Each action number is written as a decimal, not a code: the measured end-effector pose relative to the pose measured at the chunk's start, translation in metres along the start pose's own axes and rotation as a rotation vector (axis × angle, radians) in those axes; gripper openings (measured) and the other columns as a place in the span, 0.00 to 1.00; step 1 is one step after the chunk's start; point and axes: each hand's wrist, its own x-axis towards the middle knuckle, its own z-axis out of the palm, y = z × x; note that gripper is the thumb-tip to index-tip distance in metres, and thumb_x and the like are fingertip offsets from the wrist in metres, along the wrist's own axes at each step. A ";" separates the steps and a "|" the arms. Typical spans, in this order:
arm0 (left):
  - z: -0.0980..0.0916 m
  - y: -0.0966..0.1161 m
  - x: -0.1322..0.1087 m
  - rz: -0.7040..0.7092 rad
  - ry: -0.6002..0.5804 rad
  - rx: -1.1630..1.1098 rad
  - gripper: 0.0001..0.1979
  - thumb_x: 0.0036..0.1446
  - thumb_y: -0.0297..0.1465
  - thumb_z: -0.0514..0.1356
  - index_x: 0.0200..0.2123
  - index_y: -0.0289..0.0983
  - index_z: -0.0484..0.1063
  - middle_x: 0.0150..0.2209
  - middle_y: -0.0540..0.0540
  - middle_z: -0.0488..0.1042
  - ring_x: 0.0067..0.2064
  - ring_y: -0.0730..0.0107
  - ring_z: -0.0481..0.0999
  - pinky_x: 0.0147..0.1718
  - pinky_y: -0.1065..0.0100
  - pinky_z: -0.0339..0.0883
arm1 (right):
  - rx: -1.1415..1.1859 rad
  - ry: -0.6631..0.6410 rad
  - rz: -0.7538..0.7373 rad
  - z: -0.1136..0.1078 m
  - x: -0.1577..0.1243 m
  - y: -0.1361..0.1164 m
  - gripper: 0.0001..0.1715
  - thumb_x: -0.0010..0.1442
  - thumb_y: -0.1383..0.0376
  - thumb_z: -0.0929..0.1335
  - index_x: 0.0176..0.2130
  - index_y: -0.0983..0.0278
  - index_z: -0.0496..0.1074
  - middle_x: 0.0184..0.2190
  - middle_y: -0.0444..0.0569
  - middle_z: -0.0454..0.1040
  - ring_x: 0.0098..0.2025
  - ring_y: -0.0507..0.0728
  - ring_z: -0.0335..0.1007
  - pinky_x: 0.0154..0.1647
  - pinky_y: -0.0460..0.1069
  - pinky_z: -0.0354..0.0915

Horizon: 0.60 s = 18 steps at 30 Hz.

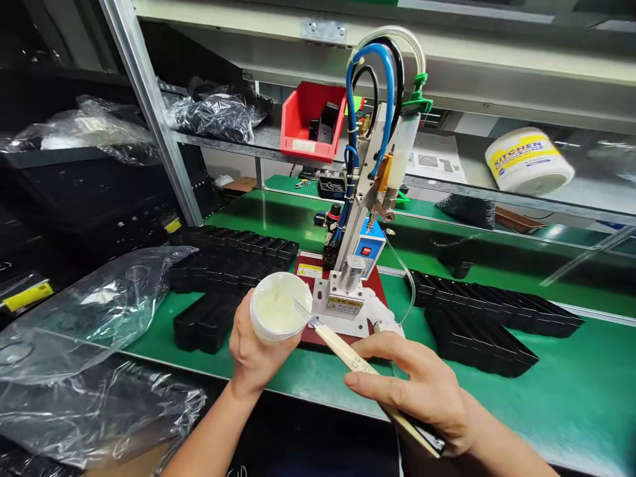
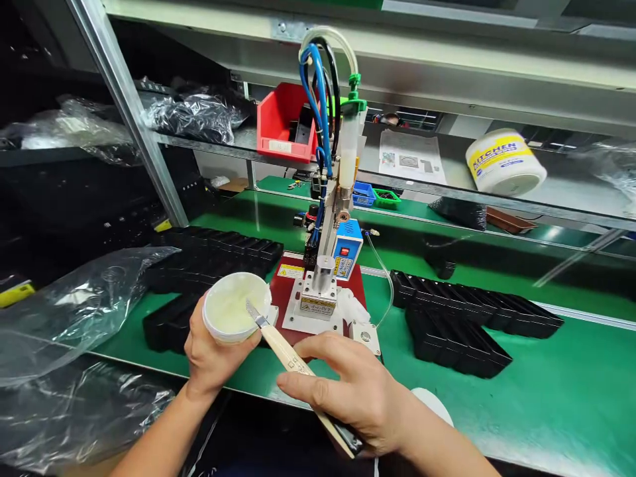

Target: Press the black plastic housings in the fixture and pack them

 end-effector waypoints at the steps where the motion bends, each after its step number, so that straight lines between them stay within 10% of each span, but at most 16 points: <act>1: 0.000 -0.002 -0.001 0.008 -0.008 -0.003 0.49 0.37 0.40 0.72 0.60 0.29 0.57 0.49 0.31 0.72 0.47 0.52 0.76 0.44 0.59 0.73 | 0.020 -0.071 -0.049 0.002 0.000 0.000 0.17 0.61 0.67 0.68 0.50 0.56 0.74 0.39 0.50 0.76 0.36 0.55 0.74 0.33 0.46 0.71; 11: 0.003 -0.012 -0.001 -0.012 -0.011 0.059 0.50 0.38 0.41 0.72 0.61 0.30 0.56 0.51 0.32 0.72 0.49 0.51 0.75 0.48 0.58 0.72 | 0.280 -0.194 -0.005 -0.014 -0.015 -0.001 0.19 0.62 0.68 0.62 0.52 0.61 0.72 0.41 0.55 0.74 0.36 0.57 0.72 0.33 0.49 0.68; 18: 0.004 -0.008 -0.005 -0.285 -0.049 0.052 0.49 0.37 0.46 0.70 0.61 0.33 0.59 0.49 0.34 0.74 0.46 0.49 0.77 0.43 0.54 0.74 | 0.367 0.488 0.243 -0.019 -0.035 -0.006 0.17 0.63 0.70 0.65 0.48 0.53 0.75 0.35 0.51 0.73 0.34 0.57 0.71 0.32 0.51 0.69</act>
